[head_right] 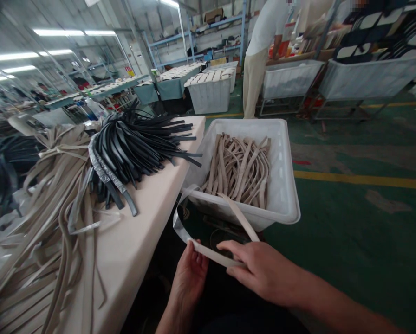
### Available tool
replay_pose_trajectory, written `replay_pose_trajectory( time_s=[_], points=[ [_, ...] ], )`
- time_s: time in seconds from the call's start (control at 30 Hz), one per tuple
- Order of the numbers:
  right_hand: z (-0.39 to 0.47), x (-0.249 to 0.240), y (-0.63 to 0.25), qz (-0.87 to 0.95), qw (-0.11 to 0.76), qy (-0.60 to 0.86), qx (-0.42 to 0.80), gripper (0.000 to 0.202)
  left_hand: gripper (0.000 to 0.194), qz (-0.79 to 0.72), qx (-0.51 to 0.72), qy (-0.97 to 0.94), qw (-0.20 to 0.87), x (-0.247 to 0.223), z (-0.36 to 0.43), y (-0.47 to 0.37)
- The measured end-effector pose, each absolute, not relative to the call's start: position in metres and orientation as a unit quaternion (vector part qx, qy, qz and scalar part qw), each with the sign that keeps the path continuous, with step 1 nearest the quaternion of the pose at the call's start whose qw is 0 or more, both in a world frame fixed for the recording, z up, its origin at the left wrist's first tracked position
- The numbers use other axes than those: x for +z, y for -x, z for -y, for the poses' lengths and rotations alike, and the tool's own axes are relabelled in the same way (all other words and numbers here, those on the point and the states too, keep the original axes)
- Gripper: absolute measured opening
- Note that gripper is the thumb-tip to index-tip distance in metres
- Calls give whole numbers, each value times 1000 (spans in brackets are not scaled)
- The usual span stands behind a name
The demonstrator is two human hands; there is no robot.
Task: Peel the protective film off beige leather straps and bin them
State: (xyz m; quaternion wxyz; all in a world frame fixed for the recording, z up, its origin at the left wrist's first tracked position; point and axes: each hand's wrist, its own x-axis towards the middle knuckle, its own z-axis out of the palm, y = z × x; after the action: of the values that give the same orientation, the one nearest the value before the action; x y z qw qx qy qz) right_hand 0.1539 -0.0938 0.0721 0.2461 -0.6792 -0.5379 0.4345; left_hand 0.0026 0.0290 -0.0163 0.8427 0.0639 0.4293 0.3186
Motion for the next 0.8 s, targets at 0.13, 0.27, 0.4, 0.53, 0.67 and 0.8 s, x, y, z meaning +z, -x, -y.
replay_pose_trajectory(
  time_s=[0.13,0.27,0.4,0.53,0.67,0.8],
  points=[
    [160,78,-176,392,239,664,591,56,15,-434,279,-35,856,-10,-12,-1],
    [197,53,-173,320,253,713,570,67,12,-421,190,-44,886,-10,13,-6],
    [174,32,-146,326,285,747,504,75,14,-395,154,-53,904,-13,29,-8],
    [122,25,-122,361,364,707,487,68,28,-311,177,-93,929,-19,30,-5],
    [112,38,-129,397,379,680,487,67,19,-353,244,-65,901,-21,20,3],
    [124,46,-142,427,314,705,471,67,4,-412,237,-12,880,-20,18,6]
  ],
)
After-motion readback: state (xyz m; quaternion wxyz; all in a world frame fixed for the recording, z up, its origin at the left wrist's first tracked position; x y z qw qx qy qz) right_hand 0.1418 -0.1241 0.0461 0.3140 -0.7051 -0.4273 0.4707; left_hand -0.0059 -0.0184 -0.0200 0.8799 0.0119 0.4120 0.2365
